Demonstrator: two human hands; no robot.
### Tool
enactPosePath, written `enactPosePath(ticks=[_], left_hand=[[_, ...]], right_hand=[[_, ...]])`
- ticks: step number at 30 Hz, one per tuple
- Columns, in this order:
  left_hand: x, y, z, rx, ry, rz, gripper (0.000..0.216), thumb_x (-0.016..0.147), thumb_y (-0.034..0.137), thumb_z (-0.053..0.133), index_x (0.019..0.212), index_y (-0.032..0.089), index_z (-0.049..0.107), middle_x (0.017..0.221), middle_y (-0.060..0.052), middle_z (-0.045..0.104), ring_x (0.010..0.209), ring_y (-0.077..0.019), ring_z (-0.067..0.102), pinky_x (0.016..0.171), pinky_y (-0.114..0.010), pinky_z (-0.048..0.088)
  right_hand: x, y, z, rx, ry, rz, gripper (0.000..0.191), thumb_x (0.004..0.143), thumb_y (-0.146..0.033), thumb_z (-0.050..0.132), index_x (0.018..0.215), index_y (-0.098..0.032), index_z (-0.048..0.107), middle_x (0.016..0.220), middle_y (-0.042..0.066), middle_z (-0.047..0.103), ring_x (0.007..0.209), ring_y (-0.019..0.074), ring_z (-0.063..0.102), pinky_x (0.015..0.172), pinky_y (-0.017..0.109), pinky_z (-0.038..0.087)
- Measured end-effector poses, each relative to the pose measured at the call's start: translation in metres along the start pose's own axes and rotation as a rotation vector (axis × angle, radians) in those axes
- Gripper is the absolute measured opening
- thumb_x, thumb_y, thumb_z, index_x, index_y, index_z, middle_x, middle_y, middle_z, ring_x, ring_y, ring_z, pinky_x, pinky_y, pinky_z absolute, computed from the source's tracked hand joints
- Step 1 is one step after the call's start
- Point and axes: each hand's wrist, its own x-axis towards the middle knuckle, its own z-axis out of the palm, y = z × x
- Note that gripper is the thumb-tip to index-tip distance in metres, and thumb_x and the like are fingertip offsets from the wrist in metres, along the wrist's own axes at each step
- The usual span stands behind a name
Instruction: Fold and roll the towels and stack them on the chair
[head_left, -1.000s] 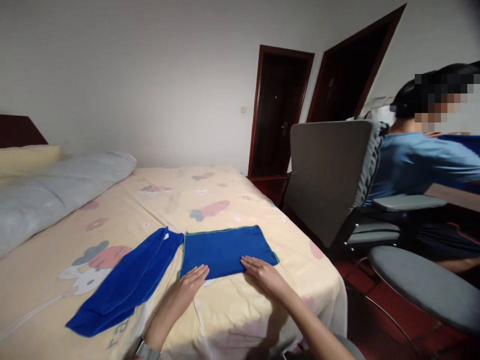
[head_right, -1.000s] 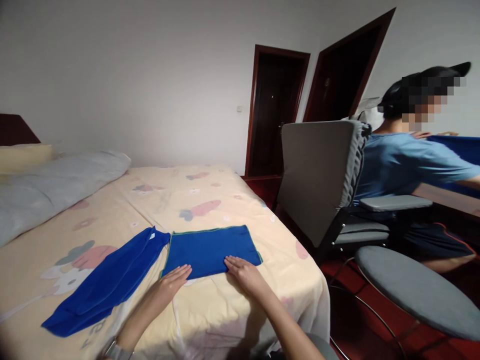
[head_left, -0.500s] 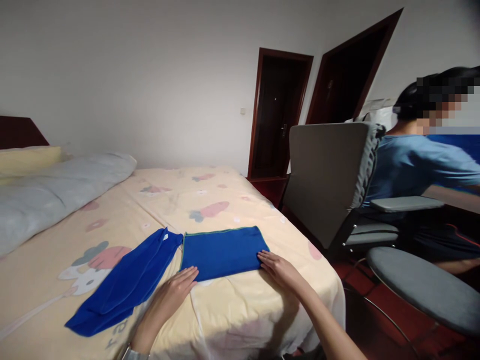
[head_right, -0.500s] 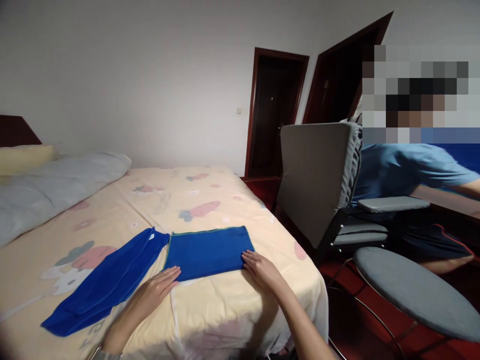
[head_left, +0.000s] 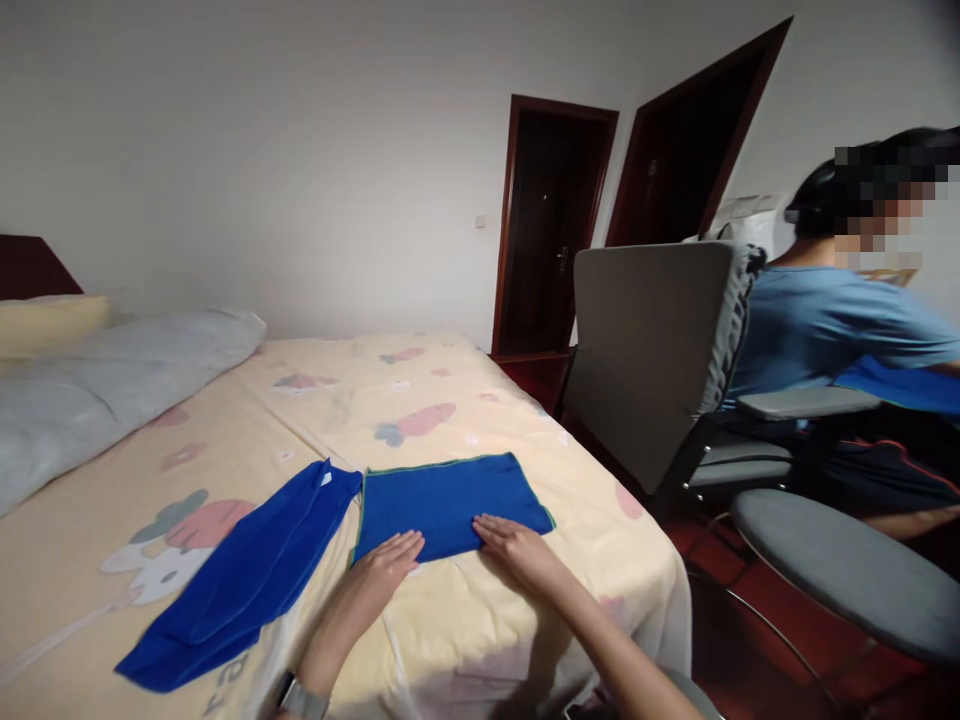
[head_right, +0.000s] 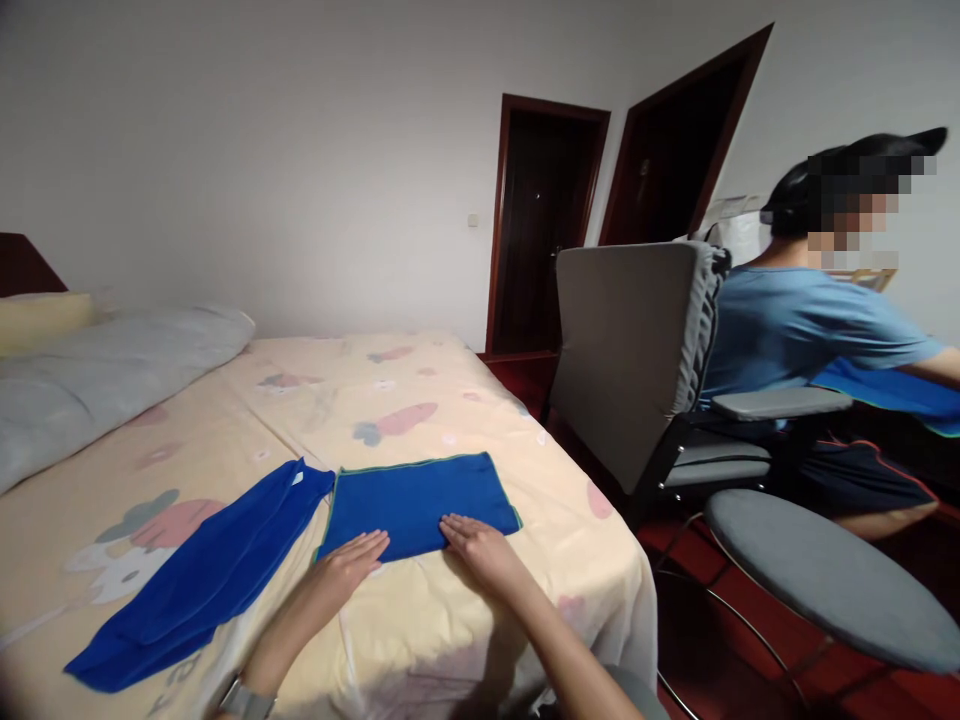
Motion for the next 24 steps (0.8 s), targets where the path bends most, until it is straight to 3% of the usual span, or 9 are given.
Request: enactPosePath(ticks=[4,7,18,24], left_hand=[[-0.033,-0.019,-0.02,-0.108,-0.029,-0.118,0.051,0.1,0.014,0.047,0.147,0.032,0.053,0.151,0.0,0.054,0.137,-0.022,0.053,0.116,-0.038,0.045],[-0.052,-0.028,-0.03,-0.163,-0.018,-0.208,0.05,0.097,0.017,0.052,0.143,0.035,0.057,0.149,0.002,0.056,0.135,-0.0227,0.056,0.116,-0.037,0.045],[-0.063,-0.033,-0.044,-0.27,-0.054,-0.33,0.045,0.097,0.019,0.049,0.138,0.032,0.063,0.15,0.0,0.055,0.135,-0.0247,0.056,0.117,-0.039,0.042],[-0.066,-0.03,-0.052,-0.18,-0.025,-0.296,0.044,0.098,0.019,0.047,0.137,0.028,0.064,0.146,0.0,0.059,0.13,-0.0214,0.06,0.113,-0.032,0.047]], right_hand=[[-0.038,0.039,-0.036,0.125,-0.013,0.194,0.039,0.098,-0.017,0.055,0.135,-0.021,0.066,0.14,0.008,0.061,0.13,0.0263,0.058,0.114,0.042,0.048],[-0.055,0.056,-0.048,0.195,-0.027,0.293,0.039,0.1,-0.02,0.048,0.136,-0.022,0.065,0.145,0.006,0.057,0.133,0.0245,0.056,0.115,0.041,0.046],[-0.059,0.07,-0.043,0.369,-0.008,0.351,0.041,0.099,-0.022,0.044,0.134,-0.025,0.066,0.142,0.002,0.06,0.133,0.0244,0.056,0.118,0.046,0.043],[-0.062,0.065,-0.05,0.243,0.014,0.322,0.038,0.1,-0.029,0.048,0.133,-0.024,0.067,0.14,0.005,0.063,0.129,0.0268,0.06,0.113,0.045,0.049]])
